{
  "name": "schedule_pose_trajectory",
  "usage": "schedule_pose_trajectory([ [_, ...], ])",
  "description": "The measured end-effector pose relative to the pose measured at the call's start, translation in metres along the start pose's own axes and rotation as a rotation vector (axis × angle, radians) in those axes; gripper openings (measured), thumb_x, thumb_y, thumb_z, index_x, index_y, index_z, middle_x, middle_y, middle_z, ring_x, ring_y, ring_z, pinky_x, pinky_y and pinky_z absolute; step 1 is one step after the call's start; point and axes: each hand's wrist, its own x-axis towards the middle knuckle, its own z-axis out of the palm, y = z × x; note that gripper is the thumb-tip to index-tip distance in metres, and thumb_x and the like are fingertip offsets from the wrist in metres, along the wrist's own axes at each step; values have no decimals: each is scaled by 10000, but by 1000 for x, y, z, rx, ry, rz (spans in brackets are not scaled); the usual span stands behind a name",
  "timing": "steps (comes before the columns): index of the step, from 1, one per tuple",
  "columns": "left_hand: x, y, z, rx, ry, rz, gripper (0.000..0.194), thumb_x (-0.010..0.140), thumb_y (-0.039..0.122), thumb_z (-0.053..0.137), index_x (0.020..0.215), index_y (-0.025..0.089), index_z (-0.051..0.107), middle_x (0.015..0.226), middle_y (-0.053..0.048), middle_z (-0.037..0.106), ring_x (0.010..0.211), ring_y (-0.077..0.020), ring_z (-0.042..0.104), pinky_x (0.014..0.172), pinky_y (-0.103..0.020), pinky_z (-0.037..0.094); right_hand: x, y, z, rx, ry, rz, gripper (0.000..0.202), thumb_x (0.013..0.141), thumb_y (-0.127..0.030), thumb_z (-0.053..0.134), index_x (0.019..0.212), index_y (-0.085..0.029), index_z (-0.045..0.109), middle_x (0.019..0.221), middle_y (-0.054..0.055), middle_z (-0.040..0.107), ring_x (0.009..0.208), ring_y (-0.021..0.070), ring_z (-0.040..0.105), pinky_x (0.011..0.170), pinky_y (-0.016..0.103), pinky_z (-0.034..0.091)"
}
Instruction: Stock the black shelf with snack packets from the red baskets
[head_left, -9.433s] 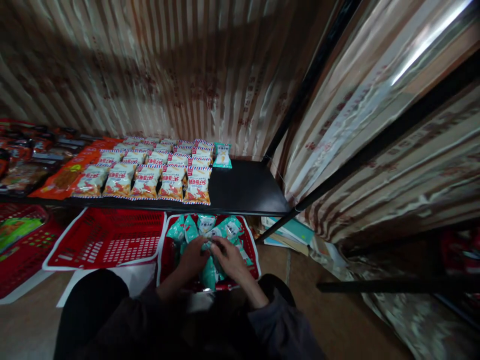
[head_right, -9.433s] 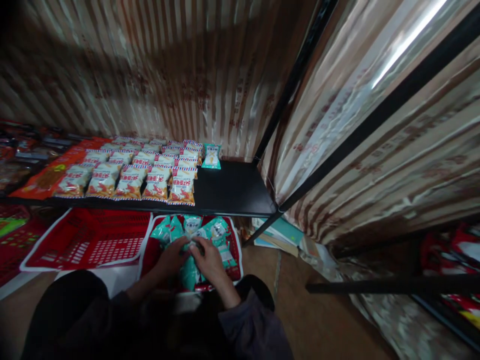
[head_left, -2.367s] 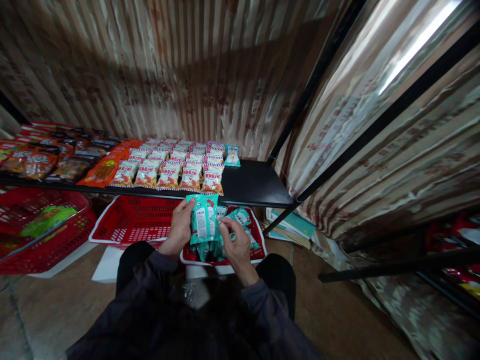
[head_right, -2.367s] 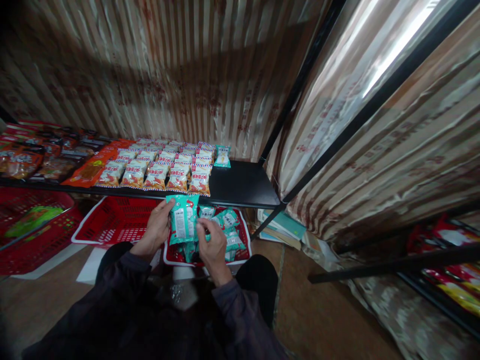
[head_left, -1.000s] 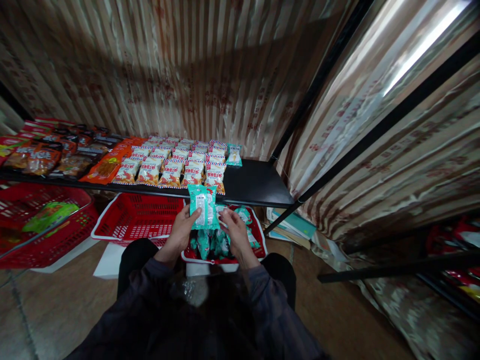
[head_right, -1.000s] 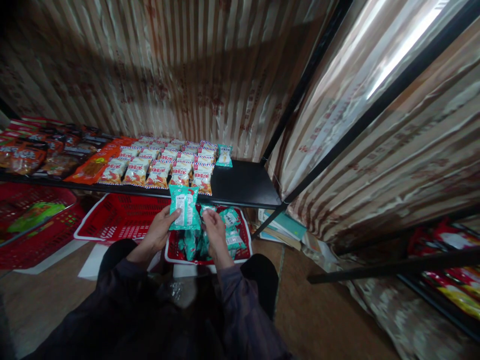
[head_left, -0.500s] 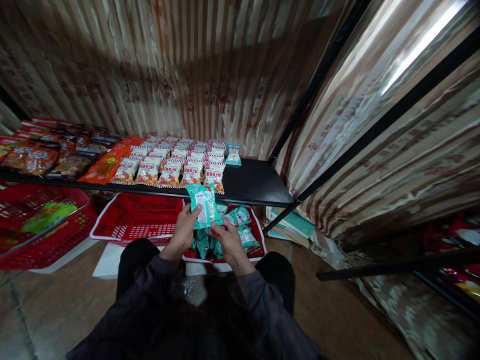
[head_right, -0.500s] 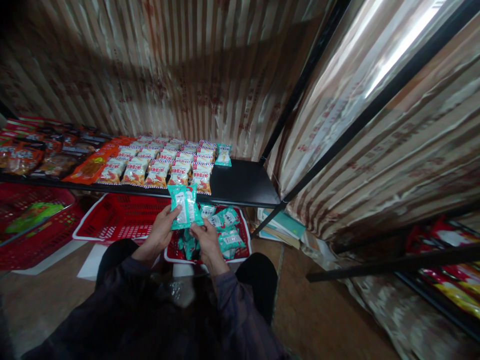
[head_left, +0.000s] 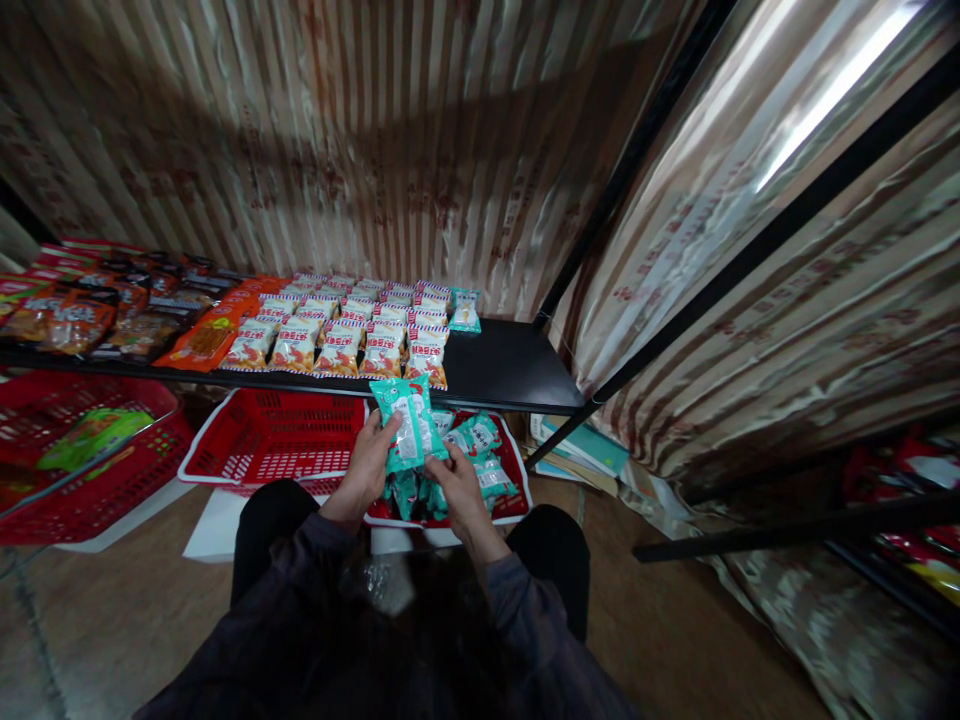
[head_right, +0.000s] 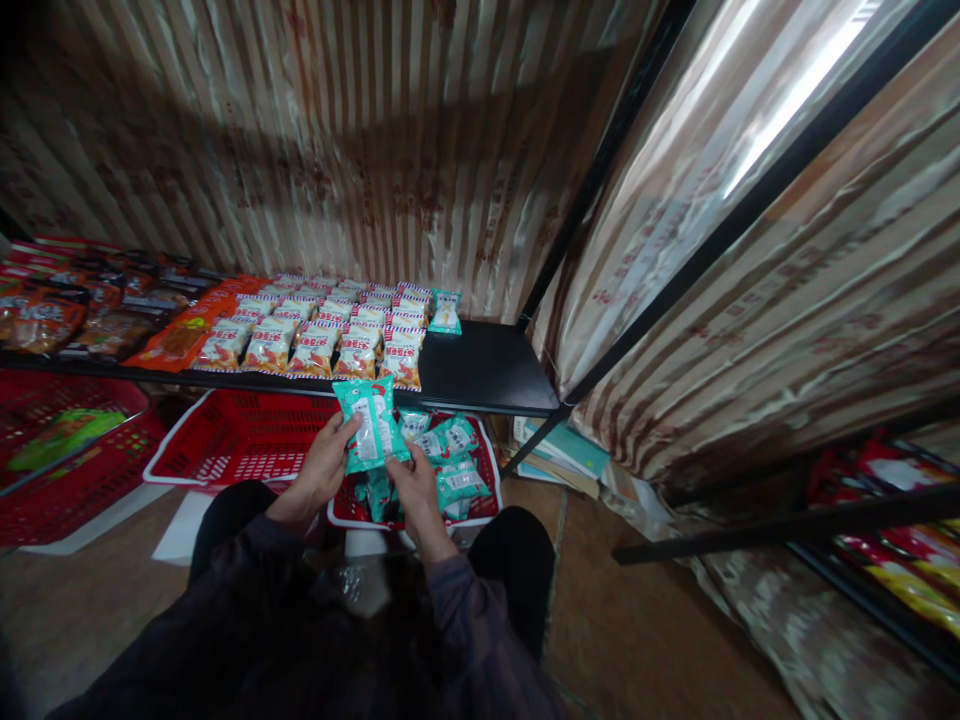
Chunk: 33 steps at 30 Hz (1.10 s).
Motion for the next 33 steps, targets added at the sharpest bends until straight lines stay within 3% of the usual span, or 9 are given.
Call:
schedule_pose_trajectory([
  [2,1,-2,-1,7,-2,17,414,638,366,752,969,178,590,895,-37,689,812,-158,647,777,-285,490,0,2,-3,-217,52,-230,443,691,-312,605,1111,-177,570,909,59,646,837,215,602,771,380,499],
  [4,1,-4,-1,15,-11,30,411,652,367,743,981,178,586,915,-39,683,825,-153,640,781,-277,484,-1,0,-6,-451,75,-495,491,749,-259,565,1230,-183,507,1154,109,589,1071,251,535,921,445,435],
  [6,1,-5,-1,26,-7,37,418,648,374,745,981,177,585,923,-38,677,824,-151,634,775,-274,482,-3,-4,-8,-635,51,-707,477,805,-201,504,1281,-197,477,1275,115,521,1191,253,452,1003,476,365],
  [10,0,-5,1,43,18,41,436,627,384,757,971,179,583,912,-33,669,801,-153,627,747,-277,484,-5,-8,-8,-790,19,-868,477,834,-113,431,1297,-215,476,1315,104,486,1225,233,414,1026,461,357],
  [18,-7,-2,5,52,-43,27,438,608,365,764,956,187,567,929,-41,670,830,-177,636,772,-302,482,0,0,-12,-722,-50,-814,479,854,-141,388,1326,-179,456,1352,128,475,1271,238,397,1056,484,330],
  [24,-14,0,5,193,-53,33,360,726,452,641,998,221,591,988,-38,645,889,-172,612,655,-237,486,-1,1,-14,-520,-156,-523,523,871,-362,484,1360,-191,412,1408,116,430,1312,255,374,1088,466,288],
  [27,-14,-1,3,230,-100,68,373,780,481,571,1058,232,596,1079,-52,621,1009,-190,575,685,-243,501,-2,0,-12,-444,-178,-465,616,826,-432,554,1369,-190,392,1416,106,419,1321,263,355,1099,453,265],
  [30,-14,-1,2,258,-106,74,391,793,487,548,1076,223,602,1143,-71,601,1063,-212,553,699,-254,508,-2,1,-9,-401,-154,-475,610,779,-434,613,1318,-195,455,1349,101,487,1275,263,406,1078,434,298],
  [33,-15,-1,2,258,-96,71,396,782,485,558,1068,217,612,1169,-83,591,1079,-226,546,676,-249,513,-1,2,-7,-377,-48,-468,532,732,-421,655,1201,-188,559,1245,107,556,1198,273,467,1041,438,339],
])
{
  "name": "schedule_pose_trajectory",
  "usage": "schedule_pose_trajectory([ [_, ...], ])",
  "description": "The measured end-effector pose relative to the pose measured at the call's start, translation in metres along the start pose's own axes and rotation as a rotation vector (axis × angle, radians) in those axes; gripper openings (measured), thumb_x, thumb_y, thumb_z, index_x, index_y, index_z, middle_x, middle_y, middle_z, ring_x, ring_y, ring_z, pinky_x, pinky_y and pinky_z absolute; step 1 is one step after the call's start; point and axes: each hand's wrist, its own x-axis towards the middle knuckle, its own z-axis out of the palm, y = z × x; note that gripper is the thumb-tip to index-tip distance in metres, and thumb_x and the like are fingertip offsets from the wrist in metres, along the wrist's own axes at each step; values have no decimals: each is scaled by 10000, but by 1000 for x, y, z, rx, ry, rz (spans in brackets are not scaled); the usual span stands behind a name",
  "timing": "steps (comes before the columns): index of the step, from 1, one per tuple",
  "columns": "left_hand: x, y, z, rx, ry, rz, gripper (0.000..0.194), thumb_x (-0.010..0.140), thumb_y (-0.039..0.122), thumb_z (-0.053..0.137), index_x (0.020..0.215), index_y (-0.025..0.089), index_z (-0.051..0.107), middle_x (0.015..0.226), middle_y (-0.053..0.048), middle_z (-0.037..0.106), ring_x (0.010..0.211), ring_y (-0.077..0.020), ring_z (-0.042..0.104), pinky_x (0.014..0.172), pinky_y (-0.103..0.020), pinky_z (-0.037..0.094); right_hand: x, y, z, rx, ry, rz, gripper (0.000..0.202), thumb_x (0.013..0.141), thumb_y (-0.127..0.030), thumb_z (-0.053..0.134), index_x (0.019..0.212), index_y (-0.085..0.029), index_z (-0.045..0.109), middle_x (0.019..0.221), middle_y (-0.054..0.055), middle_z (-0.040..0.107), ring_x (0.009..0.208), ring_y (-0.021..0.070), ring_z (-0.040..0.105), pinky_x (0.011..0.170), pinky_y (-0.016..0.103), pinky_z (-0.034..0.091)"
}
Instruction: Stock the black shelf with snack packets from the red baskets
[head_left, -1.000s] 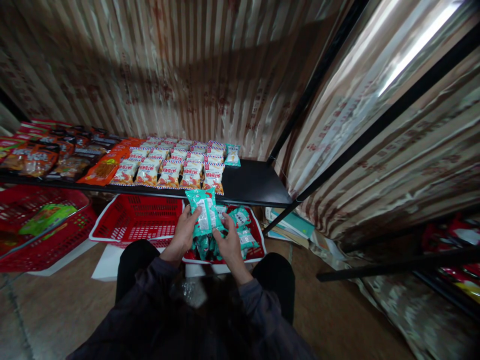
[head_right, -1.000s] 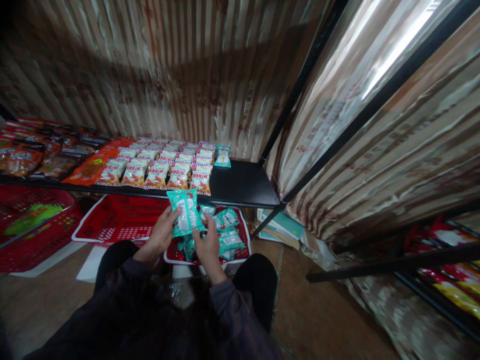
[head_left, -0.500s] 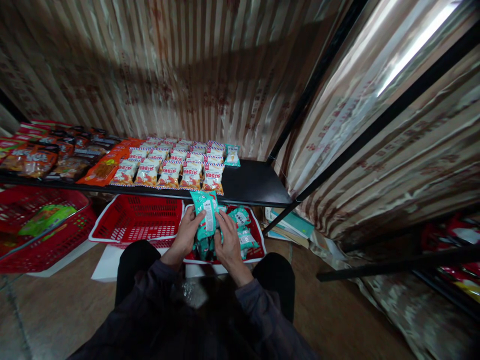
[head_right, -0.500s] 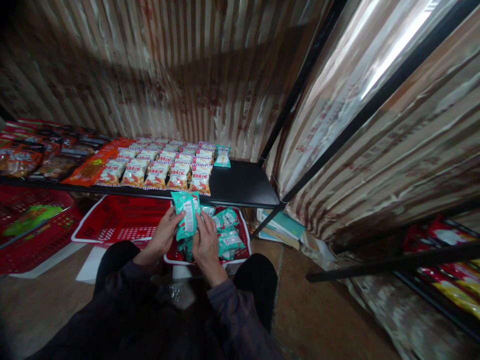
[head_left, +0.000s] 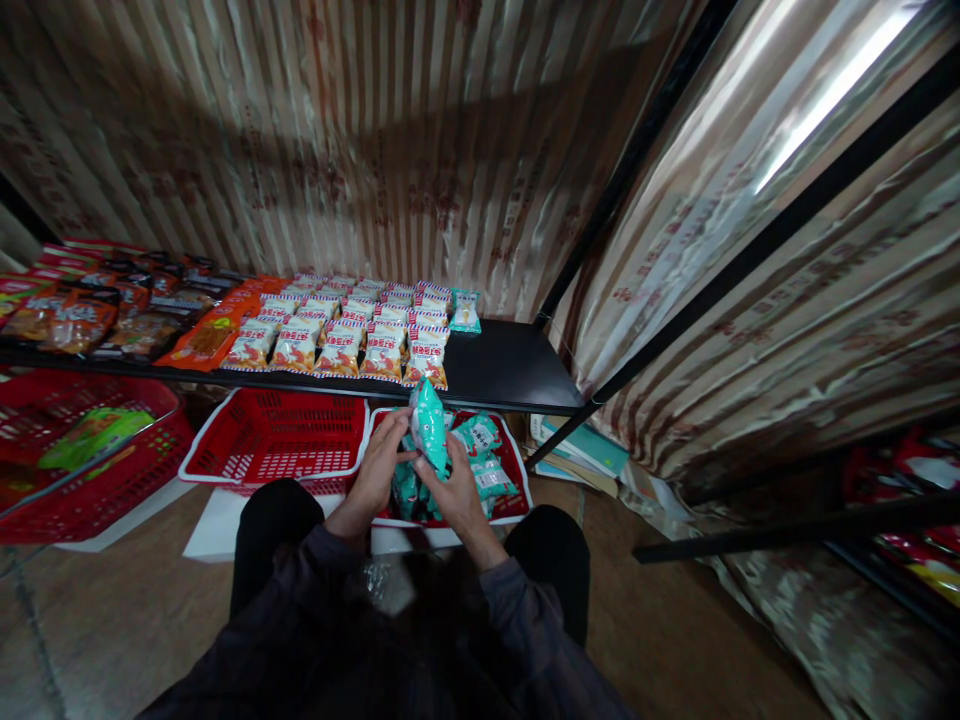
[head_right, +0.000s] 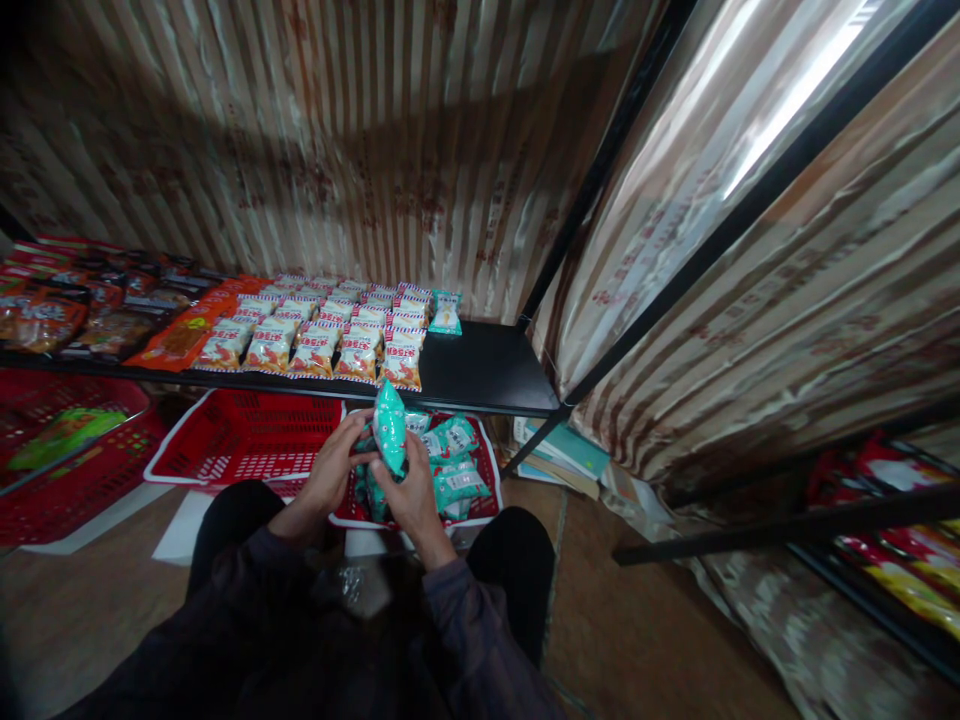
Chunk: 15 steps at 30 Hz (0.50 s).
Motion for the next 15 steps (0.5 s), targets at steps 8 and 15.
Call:
schedule_pose_trajectory([
  [8,4,-1,5,19,45,-2,378,712,415,641,1013,187,620,1034,-76,632,842,-170,595,605,-232,491,-5,-1,2,385,49,331,436,746,-415,651,1125,-203,606,1069,51,678,973,217,619,896,356,470],
  [15,13,-10,3,30,175,-22,429,639,377,707,992,158,600,980,-91,655,830,-167,601,604,-228,431,-3,-12,2,807,150,571,479,640,-361,750,1078,-205,634,947,36,723,853,197,662,800,338,512],
])
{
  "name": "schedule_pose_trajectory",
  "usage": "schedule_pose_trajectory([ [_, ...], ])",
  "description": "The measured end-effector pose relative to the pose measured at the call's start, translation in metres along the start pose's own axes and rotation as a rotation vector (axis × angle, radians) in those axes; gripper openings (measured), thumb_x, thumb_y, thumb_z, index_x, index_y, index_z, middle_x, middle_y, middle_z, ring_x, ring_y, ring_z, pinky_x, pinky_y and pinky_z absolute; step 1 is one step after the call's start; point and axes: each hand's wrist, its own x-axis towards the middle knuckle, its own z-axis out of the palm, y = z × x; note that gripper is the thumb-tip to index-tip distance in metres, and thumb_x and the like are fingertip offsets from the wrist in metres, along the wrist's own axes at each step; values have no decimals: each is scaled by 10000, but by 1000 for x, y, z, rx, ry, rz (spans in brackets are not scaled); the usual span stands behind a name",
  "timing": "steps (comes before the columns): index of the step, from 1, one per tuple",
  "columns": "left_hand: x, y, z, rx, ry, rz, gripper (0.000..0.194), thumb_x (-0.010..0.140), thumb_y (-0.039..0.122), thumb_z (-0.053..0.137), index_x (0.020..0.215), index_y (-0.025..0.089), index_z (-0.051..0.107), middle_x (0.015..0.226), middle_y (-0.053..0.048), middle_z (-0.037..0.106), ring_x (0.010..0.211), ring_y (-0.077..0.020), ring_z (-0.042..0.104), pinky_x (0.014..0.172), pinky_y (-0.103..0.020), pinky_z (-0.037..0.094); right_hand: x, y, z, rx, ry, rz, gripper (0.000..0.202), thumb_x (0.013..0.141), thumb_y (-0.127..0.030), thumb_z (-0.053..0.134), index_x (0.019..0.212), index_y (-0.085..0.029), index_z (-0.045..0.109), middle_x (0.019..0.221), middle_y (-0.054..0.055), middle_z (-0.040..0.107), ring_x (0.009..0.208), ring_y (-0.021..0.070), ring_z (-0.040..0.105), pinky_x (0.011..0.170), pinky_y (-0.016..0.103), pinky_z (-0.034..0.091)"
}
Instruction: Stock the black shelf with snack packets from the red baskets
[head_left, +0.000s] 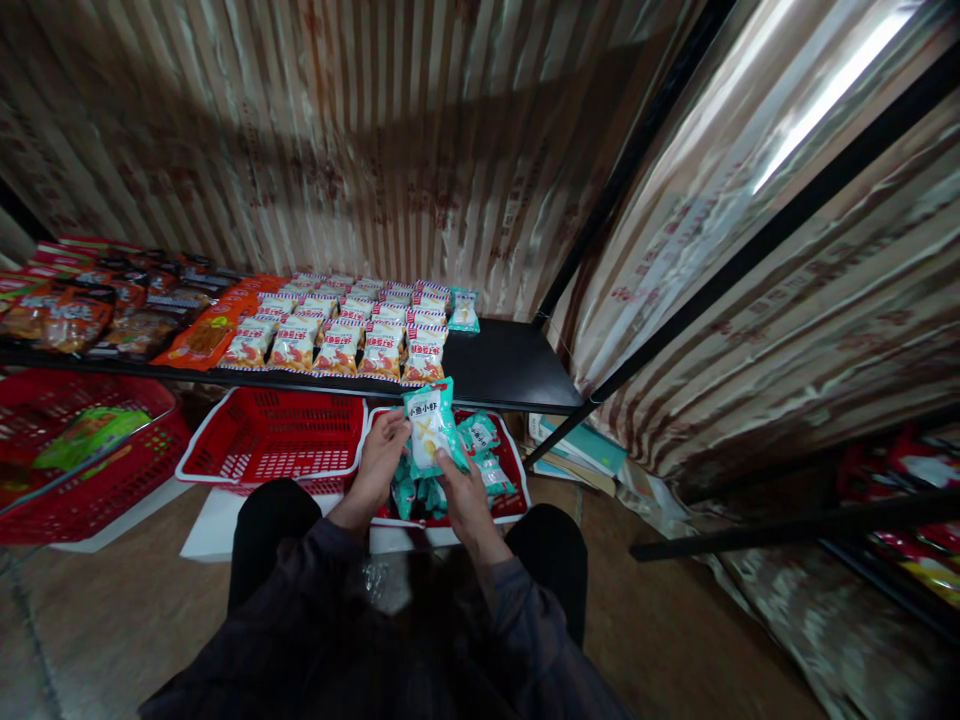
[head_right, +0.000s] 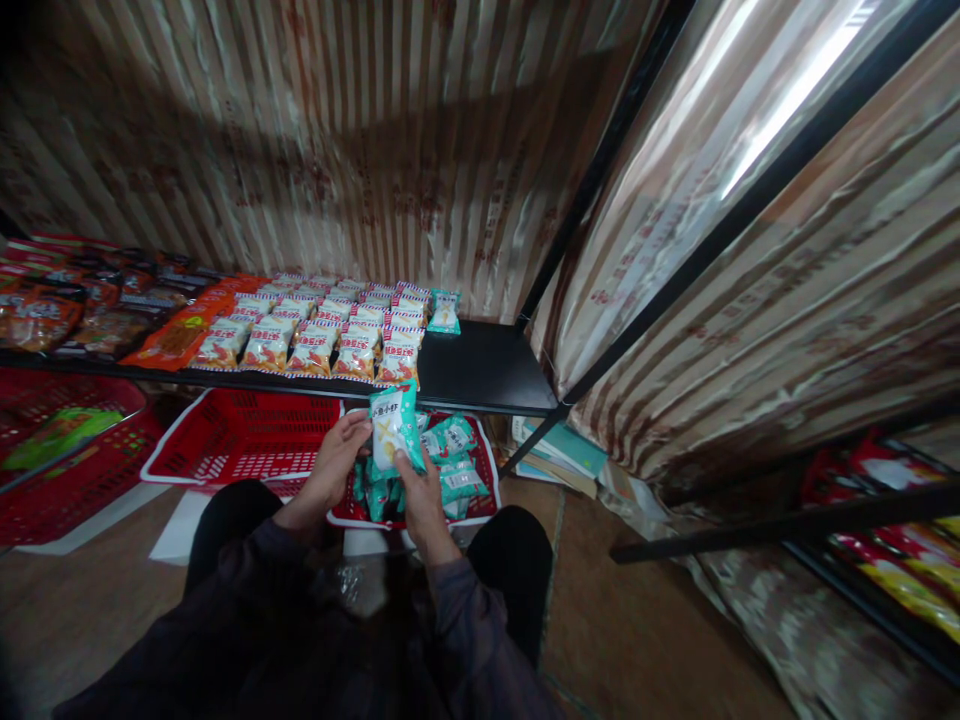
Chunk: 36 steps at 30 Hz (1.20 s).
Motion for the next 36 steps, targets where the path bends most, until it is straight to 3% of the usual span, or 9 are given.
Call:
schedule_pose_trajectory([
  [5,4,6,-1,-137,-62,-102,391,611,435,725,871,160,625,932,-68,682,842,-174,626,712,-262,454,-4,-7,-2,61,-57,116,496,607,-361,771,1064,-224,635,948,38,725,884,224,663,756,351,523],
  [10,7,14,3,-243,-19,-191,415,541,453,767,791,168,599,806,-43,693,734,-171,645,638,-258,450,-8,-6,-10,11,-119,182,454,610,-401,759,1011,-217,652,991,55,715,915,247,654,739,365,527],
  [15,10,15,7,-280,34,-143,382,504,400,786,732,169,585,695,3,671,653,-147,631,597,-236,432,-9,-3,-18,46,-140,210,409,603,-357,779,966,-213,656,1012,54,709,921,230,650,790,373,519],
  [19,13,13,7,-277,62,-134,345,513,375,767,718,167,585,698,16,653,629,-124,599,584,-224,418,-8,-2,-21,88,-94,213,394,584,-337,799,932,-213,662,958,39,720,889,216,656,803,381,519],
  [25,14,14,10,-246,93,-107,300,541,369,736,717,173,593,669,31,633,602,-113,565,577,-224,385,-7,1,-24,52,-127,210,397,551,-335,822,897,-211,674,923,27,721,877,203,658,843,403,505],
  [36,20,5,13,-170,124,-38,278,532,353,711,695,159,597,653,15,627,606,-123,563,602,-235,409,-6,1,-33,51,-95,186,372,596,-418,791,881,-213,667,935,24,712,849,190,650,755,362,540],
])
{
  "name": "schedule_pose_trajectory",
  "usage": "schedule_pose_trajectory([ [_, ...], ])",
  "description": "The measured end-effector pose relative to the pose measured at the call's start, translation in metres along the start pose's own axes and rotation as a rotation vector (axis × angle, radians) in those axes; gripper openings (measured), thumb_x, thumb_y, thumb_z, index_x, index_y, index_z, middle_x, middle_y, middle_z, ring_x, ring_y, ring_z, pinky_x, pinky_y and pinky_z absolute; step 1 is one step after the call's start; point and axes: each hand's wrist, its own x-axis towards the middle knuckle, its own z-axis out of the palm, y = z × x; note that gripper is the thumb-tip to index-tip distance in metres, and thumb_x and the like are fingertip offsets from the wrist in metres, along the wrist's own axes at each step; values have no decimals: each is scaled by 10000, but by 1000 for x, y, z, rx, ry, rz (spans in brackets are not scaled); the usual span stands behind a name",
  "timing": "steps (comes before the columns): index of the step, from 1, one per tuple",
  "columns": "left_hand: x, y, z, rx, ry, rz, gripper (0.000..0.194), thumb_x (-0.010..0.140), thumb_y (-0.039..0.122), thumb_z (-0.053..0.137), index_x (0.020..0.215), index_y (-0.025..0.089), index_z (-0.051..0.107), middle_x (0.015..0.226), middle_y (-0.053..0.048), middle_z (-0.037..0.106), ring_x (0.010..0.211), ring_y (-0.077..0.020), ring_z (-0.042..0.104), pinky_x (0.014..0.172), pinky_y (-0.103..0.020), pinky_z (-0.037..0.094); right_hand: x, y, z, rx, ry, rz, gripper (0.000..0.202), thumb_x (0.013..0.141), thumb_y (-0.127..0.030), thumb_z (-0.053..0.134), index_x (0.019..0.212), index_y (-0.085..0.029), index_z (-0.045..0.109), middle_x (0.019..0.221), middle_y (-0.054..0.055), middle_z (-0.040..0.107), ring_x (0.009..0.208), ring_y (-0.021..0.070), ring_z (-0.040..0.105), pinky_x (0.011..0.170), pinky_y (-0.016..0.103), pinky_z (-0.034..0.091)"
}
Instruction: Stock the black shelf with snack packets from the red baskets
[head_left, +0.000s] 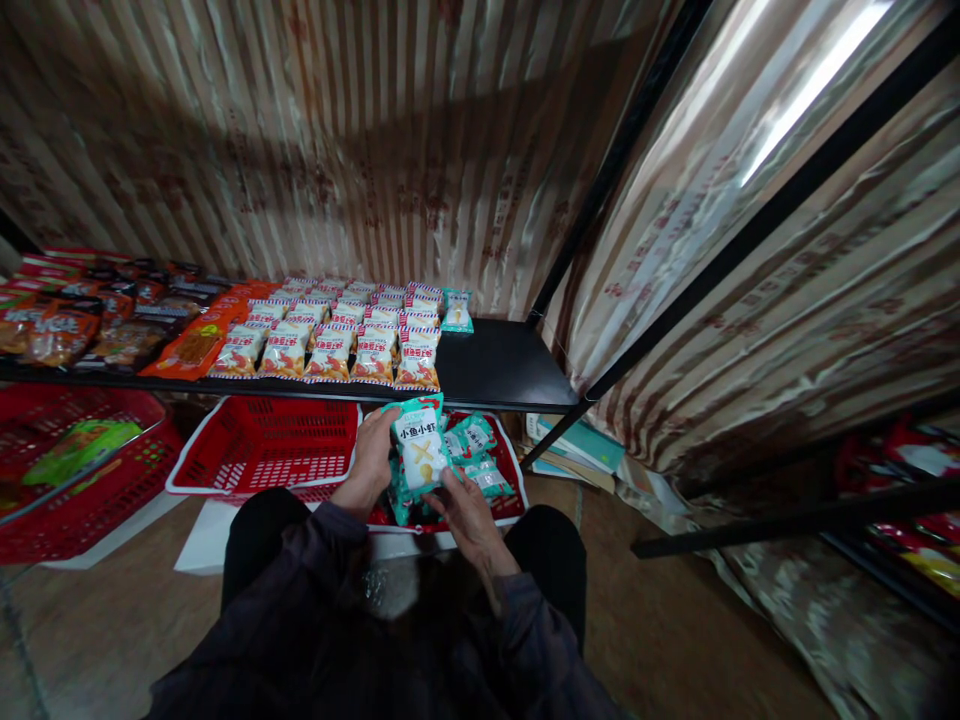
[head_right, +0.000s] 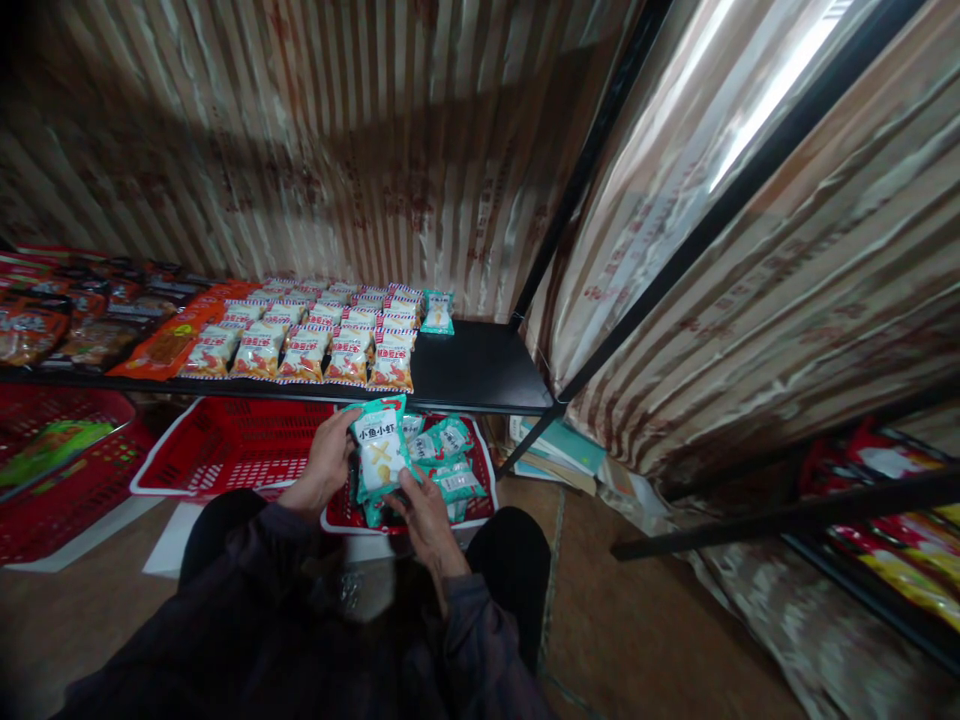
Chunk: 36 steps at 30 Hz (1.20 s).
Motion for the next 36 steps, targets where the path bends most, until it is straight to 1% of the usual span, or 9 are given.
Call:
schedule_pose_trajectory([
  [3,2,-4,0,12,-4,11,280,532,371,714,673,165,587,632,20,618,612,-132,569,601,-239,410,1,0,-2,-11,-4,-9,371,607,-426,782,882,-209,661,938,27,709,850,191,652,757,363,544],
  [6,3,-6,1,19,-6,21,291,530,386,718,674,169,587,614,27,609,615,-138,572,603,-239,412,2,1,-3,-23,0,3,368,588,-395,801,868,-201,660,926,25,708,829,178,651,746,341,545],
  [10,3,-6,4,7,-20,19,299,542,387,714,705,165,598,635,30,612,595,-122,556,604,-236,420,3,2,-3,-38,21,0,366,577,-381,811,858,-191,673,897,21,707,780,151,643,696,291,546],
  [15,5,-8,7,14,-30,21,304,553,399,711,709,160,607,628,30,602,562,-106,531,578,-224,408,4,1,-3,-57,60,-15,380,544,-401,821,821,-185,677,858,16,704,709,139,639,646,272,554],
  [22,7,-8,6,21,-29,24,320,554,423,715,709,166,603,640,22,617,600,-124,566,597,-231,414,5,5,-6,-52,56,-26,328,585,-383,804,811,-185,670,798,0,693,642,116,620,639,262,556],
  [26,2,-2,7,57,-98,-23,361,587,484,706,740,171,613,697,2,631,652,-130,576,614,-234,409,6,7,-6,-25,112,-31,342,550,-368,823,784,-183,657,805,-1,697,617,114,617,599,256,552],
  [29,-4,1,7,102,-151,-75,384,624,507,692,838,193,637,846,-21,652,727,-128,581,645,-235,413,7,4,-5,26,149,-40,344,539,-365,829,779,-189,656,811,-9,701,617,105,618,584,236,550],
  [32,-8,0,5,125,-190,-128,413,606,495,716,890,202,652,943,-36,647,764,-130,582,670,-244,426,10,-2,-3,80,197,-51,344,512,-330,847,768,-202,656,760,-29,696,580,86,601,561,205,544],
  [36,-13,-8,2,196,-286,-186,404,623,448,730,924,190,656,932,-50,662,773,-143,605,658,-244,433,14,-7,-4,113,233,-78,343,504,-313,854,770,-213,662,763,-19,703,583,100,605,548,211,552],
])
